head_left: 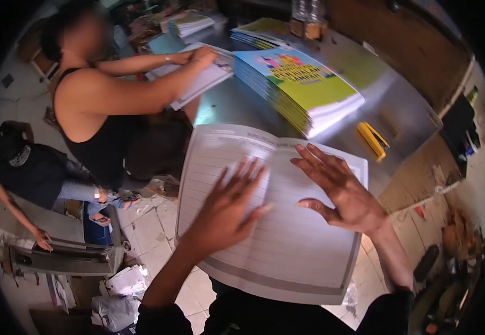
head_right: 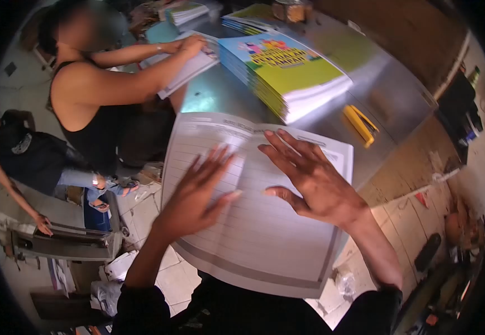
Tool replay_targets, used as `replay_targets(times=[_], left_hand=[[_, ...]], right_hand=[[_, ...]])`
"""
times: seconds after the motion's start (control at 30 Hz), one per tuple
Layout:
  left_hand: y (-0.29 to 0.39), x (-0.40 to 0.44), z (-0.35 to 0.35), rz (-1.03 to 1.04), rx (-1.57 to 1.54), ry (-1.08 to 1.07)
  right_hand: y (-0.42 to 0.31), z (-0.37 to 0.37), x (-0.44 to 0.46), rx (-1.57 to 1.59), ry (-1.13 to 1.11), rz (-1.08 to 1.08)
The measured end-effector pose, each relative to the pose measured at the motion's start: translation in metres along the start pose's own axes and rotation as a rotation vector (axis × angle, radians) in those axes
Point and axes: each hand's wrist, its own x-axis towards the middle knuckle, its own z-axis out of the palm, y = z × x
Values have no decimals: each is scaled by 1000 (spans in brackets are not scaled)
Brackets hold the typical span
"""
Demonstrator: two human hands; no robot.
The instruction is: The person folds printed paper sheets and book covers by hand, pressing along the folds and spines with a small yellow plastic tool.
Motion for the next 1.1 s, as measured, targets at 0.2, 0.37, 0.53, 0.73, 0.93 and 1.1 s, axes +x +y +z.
replay_targets(times=[0.2,0.37,0.53,0.73,0.93,1.1], left_hand=[[-1,4,52,31,126,-7],[0,2,52,37,101,-29],[4,-2,61,56,66,20],[42,8,85,5,-14,57],[57,34,101,71,-139,0],[57,36,105,78,-143,29]], right_hand=[[20,37,-10,-79,-155,37],[20,34,-12,-47,-107,-16],[96,9,-28,-137,389,354],[164,11,-35,-515,277,857],[325,18,-108,417,600,555],[116,-40,-39,990,916,773]])
